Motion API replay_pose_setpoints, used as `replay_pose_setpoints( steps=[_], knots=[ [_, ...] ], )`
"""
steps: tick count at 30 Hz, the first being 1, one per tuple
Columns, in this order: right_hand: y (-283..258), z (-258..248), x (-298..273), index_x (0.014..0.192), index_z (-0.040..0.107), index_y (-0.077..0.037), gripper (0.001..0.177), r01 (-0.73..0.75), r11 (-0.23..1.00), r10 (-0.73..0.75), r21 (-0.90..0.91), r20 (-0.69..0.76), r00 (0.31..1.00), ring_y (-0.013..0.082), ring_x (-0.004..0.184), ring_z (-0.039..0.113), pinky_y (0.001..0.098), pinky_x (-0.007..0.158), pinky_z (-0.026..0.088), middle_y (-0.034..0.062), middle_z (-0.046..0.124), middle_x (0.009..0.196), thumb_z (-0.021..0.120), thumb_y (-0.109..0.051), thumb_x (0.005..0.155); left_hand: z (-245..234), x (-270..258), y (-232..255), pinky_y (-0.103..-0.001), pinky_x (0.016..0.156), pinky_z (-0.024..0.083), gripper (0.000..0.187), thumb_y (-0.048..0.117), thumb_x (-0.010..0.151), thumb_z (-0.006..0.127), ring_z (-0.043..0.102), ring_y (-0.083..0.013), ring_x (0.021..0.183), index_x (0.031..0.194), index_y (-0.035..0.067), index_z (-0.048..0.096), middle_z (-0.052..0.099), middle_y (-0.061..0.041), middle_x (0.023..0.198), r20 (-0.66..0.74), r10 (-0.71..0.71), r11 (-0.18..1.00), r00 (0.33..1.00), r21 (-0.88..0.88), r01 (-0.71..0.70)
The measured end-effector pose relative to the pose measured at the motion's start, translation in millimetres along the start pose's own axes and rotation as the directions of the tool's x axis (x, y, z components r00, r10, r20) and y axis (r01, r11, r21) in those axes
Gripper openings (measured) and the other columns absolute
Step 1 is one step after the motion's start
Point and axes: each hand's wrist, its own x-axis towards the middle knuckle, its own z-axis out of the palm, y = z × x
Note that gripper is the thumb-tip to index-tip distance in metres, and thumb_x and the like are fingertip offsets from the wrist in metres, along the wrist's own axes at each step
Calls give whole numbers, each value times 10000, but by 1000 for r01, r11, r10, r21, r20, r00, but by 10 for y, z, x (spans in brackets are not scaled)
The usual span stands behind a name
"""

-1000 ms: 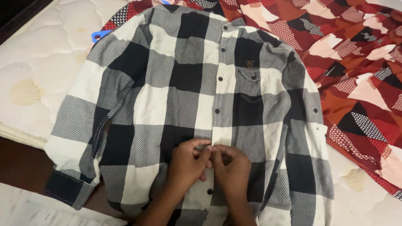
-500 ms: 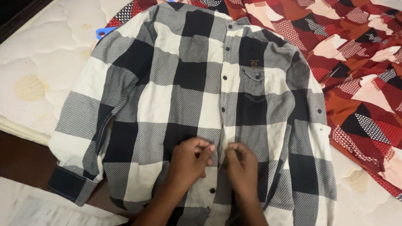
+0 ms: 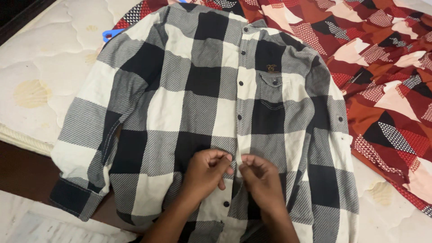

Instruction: The person buttons a black-and-white checkered shirt laid on a bed, starting from the middle and working downward, then upward to the collar. They then place a blue hanger into the shirt and adjust the collar.

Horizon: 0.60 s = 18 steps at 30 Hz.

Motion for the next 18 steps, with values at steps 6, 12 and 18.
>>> replay_pose_setpoints(
  steps=[6, 12, 18],
  knots=[
    [-63, -8, -35, 1109, 717, -33, 234, 25, 1000, -25, 1, 99, 995, 68, 620, 521, 234, 564, 425, -6, 683, 809, 562, -77, 939, 22, 2, -3, -233, 383, 437, 216, 147, 947, 666, 555, -67, 405, 1011, -42, 750, 737, -69, 699, -2, 23, 999, 1000, -24, -23],
    [-92, -107, -30, 1079, 694, -25, 211, -21, 998, 13, 65, 120, 993, 88, 660, 564, 250, 612, 474, 17, 681, 831, 550, -56, 928, 38, 6, -9, -232, 371, 427, 213, 148, 932, 681, 549, -66, 395, 996, -38, 762, 748, -76, 693, -34, 17, 1000, 999, 0, -17],
    [-37, -51, 0, 1049, 703, -24, 154, 14, 1000, -13, -4, 158, 987, 92, 650, 573, 253, 602, 477, 17, 683, 810, 604, -59, 936, 33, 18, -56, -225, 373, 430, 222, 159, 940, 680, 546, -53, 403, 985, -40, 768, 746, -66, 698, -19, 58, 998, 998, -37, -59]
  ],
)
